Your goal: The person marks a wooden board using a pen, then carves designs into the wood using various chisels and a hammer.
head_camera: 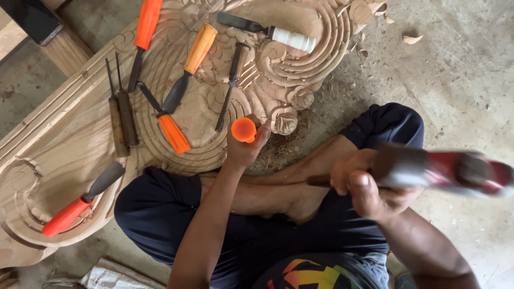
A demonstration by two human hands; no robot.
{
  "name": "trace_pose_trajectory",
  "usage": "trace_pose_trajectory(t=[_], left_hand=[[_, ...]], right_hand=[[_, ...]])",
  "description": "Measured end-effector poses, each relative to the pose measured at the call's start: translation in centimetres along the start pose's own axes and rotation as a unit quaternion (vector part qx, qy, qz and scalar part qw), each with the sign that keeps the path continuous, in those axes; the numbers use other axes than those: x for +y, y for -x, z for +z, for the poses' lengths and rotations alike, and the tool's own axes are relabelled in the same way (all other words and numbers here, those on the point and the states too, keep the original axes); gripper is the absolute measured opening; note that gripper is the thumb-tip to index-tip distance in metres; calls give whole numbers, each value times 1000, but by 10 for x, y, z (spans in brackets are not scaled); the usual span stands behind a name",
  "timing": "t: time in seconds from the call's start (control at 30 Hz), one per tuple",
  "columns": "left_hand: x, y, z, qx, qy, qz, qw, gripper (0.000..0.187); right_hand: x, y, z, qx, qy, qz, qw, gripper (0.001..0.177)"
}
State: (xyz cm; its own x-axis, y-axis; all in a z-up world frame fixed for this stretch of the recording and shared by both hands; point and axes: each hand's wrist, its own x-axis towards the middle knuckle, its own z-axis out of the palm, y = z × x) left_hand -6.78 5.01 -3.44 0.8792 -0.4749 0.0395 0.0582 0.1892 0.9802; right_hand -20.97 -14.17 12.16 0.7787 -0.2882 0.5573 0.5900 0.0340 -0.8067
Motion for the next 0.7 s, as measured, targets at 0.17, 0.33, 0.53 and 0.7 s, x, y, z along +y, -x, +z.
trace_pose_trajectory(t=[0.17,0.33,0.53,0.7], left_hand=[[13,10,2,-18,-170,80,982,30],[22,5,-6,-92,-119,127,981,22],[6,16,-1,-21,-104,81,991,26],[11,14,4,-5,-70,61,996,29]], right_hand=[[12,-38,5,-269,280,58,920,29],[17,-22,-12,-327,356,90,871,39],[17,-5,-9,-210,299,102,925,46],[17,1,-15,-185,174,122,959,41]])
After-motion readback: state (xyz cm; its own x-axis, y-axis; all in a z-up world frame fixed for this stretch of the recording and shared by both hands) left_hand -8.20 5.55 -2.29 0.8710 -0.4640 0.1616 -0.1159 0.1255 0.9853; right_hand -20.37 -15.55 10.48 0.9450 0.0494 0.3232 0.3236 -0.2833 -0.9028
